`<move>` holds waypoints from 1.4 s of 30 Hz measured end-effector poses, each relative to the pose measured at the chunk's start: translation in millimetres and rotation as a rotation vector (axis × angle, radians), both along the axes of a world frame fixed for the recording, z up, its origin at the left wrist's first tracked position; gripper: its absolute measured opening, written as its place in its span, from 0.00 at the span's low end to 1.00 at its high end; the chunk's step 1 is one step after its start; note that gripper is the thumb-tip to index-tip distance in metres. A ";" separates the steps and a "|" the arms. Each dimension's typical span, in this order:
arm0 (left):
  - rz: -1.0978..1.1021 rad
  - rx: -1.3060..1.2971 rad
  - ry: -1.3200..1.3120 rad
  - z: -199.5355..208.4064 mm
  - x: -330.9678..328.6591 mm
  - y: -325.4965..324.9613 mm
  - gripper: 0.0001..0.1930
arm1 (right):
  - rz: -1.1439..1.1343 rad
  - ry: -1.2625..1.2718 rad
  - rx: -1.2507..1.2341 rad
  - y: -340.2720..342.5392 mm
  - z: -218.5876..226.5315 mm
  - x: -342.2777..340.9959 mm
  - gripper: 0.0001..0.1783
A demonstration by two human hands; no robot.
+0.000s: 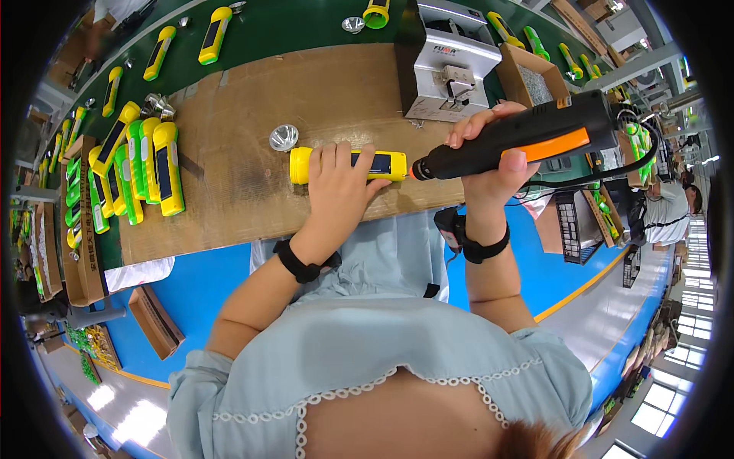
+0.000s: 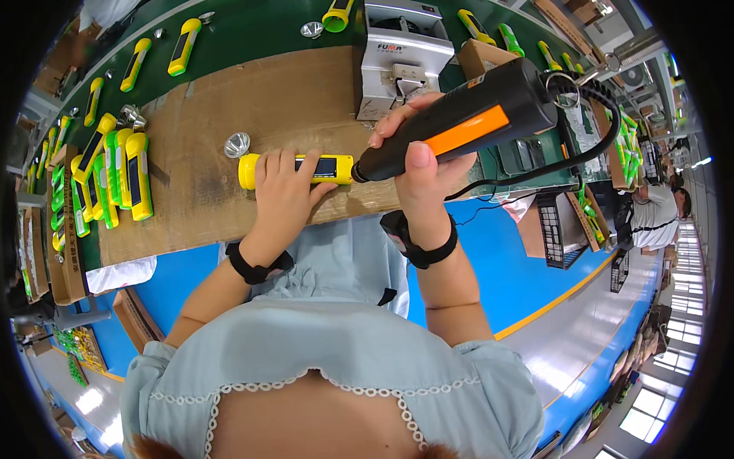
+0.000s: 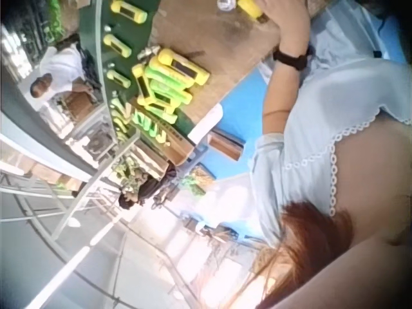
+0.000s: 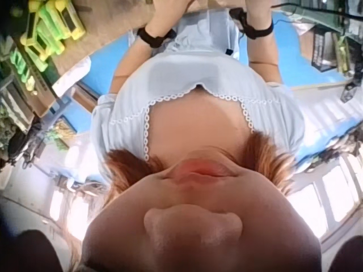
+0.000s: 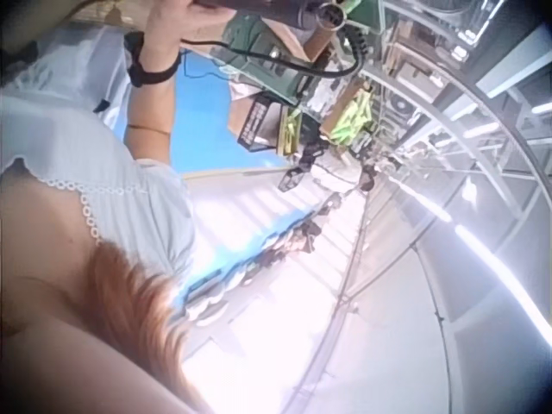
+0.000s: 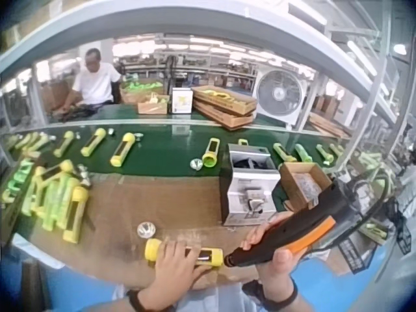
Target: Use an electric screwdriver to assemble components of yellow flashlights on an assembly line.
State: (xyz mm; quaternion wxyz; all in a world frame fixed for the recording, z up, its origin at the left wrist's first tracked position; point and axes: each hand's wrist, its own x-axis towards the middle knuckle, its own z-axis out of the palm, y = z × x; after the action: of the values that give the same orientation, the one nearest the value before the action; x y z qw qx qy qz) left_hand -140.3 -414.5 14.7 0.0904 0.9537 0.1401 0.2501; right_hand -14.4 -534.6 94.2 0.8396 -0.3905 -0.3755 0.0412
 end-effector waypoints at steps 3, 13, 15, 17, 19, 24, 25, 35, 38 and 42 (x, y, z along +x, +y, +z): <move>-0.012 -0.010 0.034 -0.7 4.1 6.2 0.28 | 0.001 -0.022 -0.038 5.7 -3.4 1.5 0.31; -0.011 0.014 -0.012 -4.1 2.4 7.3 0.30 | 0.001 -0.024 0.018 5.8 -1.5 2.7 0.31; -0.013 0.012 0.001 -4.6 3.1 7.6 0.31 | 0.003 -0.028 0.000 6.9 -2.8 4.3 0.31; -0.011 0.010 -0.001 -3.3 2.4 7.2 0.31 | 0.006 -0.036 -0.014 7.4 -4.3 4.8 0.31; -0.010 0.004 0.001 -3.3 2.0 7.2 0.31 | 0.001 -0.061 -0.048 10.2 -8.4 3.8 0.29; -0.004 0.005 0.002 -6.0 3.2 8.2 0.31 | -0.003 -0.055 -0.146 13.1 -15.9 -2.3 0.31; -0.004 0.004 0.003 -6.0 3.2 7.7 0.31 | -0.028 -0.061 -0.219 12.8 -15.8 -3.2 0.34; 0.034 0.034 0.032 -4.0 6.3 4.8 0.30 | 0.084 -0.080 -0.173 19.0 -21.1 7.9 0.25; 0.039 0.035 0.050 -5.6 4.7 3.6 0.30 | -0.024 -0.137 -0.171 7.0 -1.1 10.4 0.32; 0.045 0.021 0.077 -1.4 5.5 0.6 0.30 | -0.150 -0.045 0.057 -5.7 41.1 44.2 0.31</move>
State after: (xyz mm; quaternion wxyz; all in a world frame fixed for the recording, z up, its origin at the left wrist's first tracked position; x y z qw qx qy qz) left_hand -134.8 -413.8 13.2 0.0694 0.9601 0.1626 0.2165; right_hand 29.7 -540.3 135.3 0.8423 -0.3942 -0.3652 -0.0412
